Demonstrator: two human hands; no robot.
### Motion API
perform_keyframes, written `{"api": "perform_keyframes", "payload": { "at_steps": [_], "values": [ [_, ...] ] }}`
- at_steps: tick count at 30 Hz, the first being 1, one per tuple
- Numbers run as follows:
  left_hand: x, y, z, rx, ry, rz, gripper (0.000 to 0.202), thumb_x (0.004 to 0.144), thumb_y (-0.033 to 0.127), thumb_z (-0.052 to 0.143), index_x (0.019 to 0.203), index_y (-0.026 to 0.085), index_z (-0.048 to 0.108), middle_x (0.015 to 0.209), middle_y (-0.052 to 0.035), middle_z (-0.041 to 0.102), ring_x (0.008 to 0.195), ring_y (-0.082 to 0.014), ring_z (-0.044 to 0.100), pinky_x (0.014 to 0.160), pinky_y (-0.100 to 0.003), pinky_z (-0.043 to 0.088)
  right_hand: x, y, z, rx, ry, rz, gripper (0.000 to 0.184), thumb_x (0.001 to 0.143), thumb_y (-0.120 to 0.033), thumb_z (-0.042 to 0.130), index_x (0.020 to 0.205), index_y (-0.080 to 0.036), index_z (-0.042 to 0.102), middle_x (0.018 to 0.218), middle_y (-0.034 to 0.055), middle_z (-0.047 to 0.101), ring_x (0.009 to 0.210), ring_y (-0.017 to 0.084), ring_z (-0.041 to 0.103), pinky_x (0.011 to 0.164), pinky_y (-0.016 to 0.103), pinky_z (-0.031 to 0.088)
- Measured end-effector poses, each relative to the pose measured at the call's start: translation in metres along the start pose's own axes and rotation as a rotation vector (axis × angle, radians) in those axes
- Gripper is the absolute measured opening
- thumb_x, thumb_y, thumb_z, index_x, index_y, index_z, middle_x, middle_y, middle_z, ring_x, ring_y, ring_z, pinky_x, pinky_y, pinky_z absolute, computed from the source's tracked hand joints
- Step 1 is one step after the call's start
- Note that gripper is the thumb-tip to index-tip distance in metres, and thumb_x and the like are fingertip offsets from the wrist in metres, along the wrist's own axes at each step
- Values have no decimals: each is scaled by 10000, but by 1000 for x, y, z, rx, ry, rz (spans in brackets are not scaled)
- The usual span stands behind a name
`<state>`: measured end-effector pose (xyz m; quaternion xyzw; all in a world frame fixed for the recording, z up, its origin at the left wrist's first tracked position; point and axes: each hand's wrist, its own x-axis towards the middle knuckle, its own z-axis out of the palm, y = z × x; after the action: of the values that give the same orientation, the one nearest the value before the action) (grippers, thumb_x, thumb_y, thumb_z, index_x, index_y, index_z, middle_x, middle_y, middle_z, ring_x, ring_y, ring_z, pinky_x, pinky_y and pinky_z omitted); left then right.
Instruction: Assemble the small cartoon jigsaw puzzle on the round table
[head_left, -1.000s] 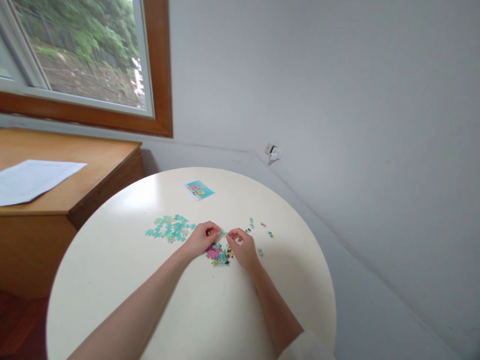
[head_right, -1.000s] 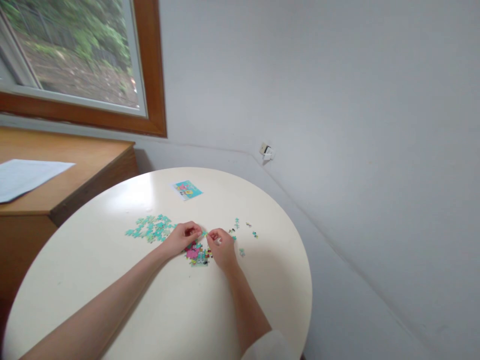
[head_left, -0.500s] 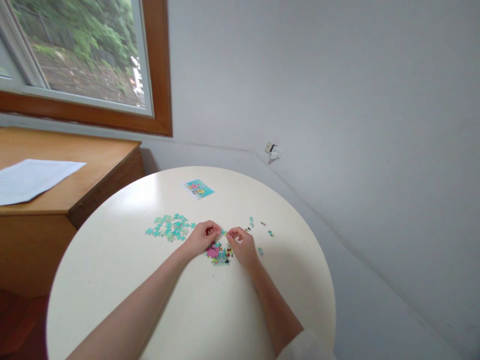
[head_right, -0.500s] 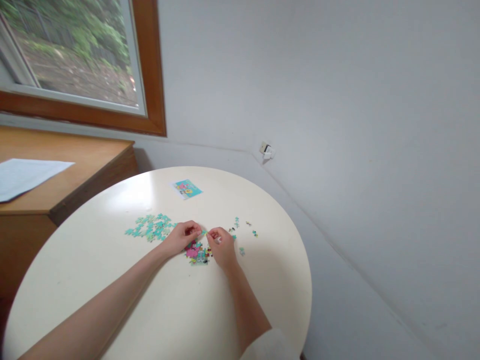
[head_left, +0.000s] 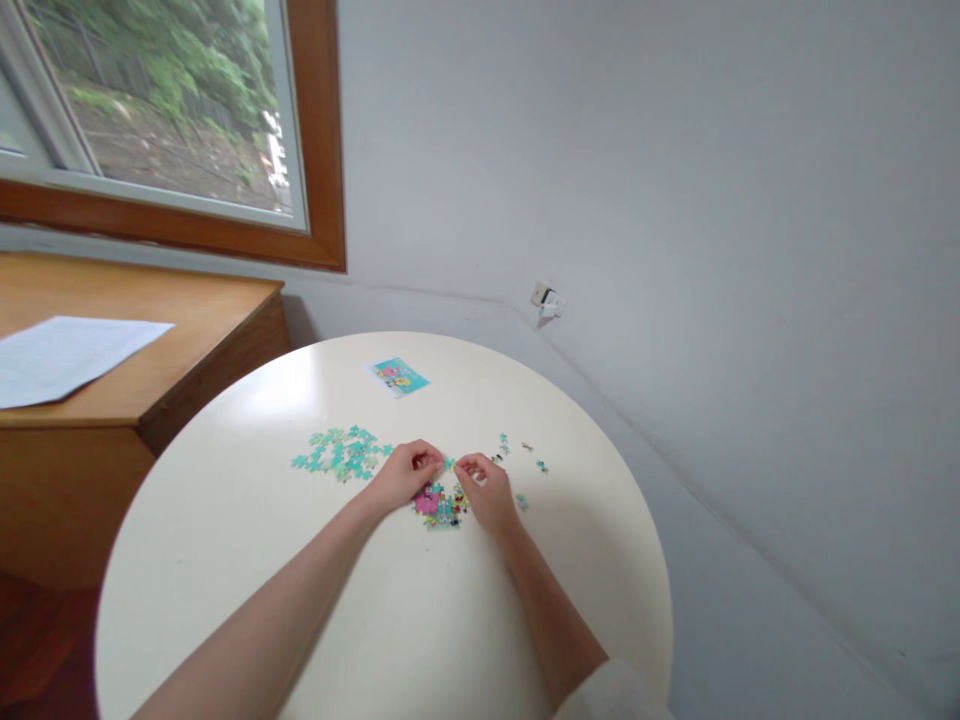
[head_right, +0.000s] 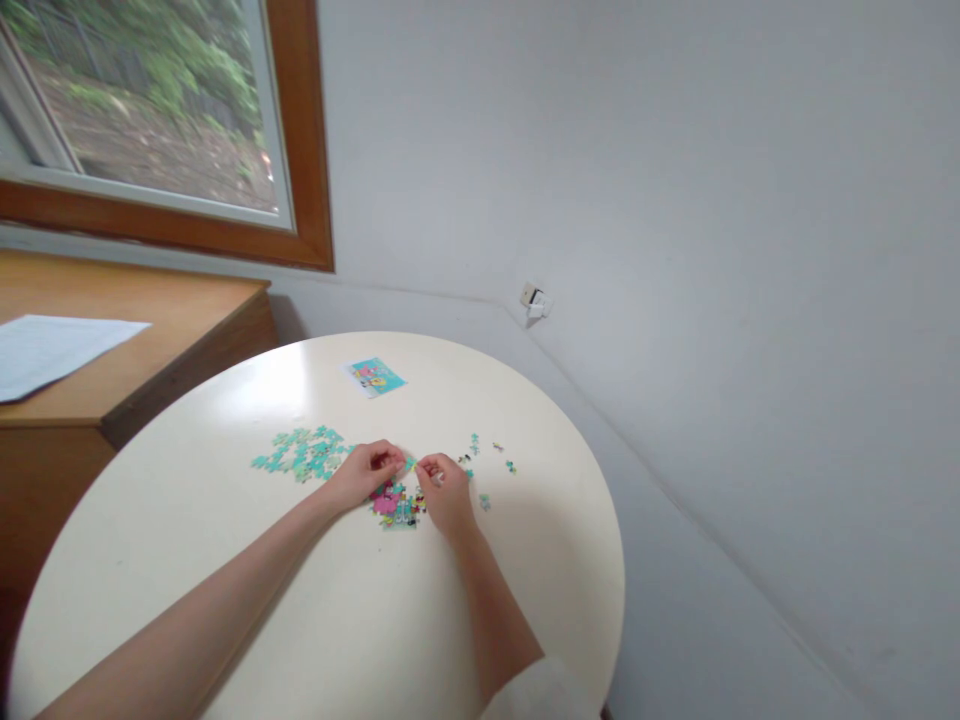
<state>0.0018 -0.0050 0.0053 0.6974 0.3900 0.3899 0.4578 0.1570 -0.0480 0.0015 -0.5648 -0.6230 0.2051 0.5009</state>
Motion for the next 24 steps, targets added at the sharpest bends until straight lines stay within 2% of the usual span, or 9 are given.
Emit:
{"api": "perform_keyframes", "payload": {
  "at_steps": [10, 17, 24],
  "values": [
    [-1, 1, 0, 7, 1, -5, 176, 666, 303, 572, 703, 133, 599, 555, 17, 538, 522, -101, 452, 517, -223, 347, 0, 3, 1, -9, 4, -2, 166, 733, -316, 512, 707, -183, 607, 681, 31, 655, 644, 152, 590, 626, 264, 455],
    [-1, 4, 0, 30, 8, -5, 147, 682, 264, 552, 699, 127, 602, 521, 36, 490, 499, -90, 418, 501, -216, 333, 0, 2, 0, 12, -4, 12, 176, 729, -322, 504, 702, -180, 604, 679, 37, 655, 648, 157, 597, 638, 271, 460],
    [0, 2, 1, 4, 6, -26, 119, 678, 242, 557, 684, 129, 595, 511, 33, 509, 486, -89, 431, 488, -211, 337, 0, 3, 0, 2, -9, 13, 173, 730, -322, 500, 702, -186, 603, 681, 37, 656, 649, 160, 598, 640, 276, 463]
  ]
}}
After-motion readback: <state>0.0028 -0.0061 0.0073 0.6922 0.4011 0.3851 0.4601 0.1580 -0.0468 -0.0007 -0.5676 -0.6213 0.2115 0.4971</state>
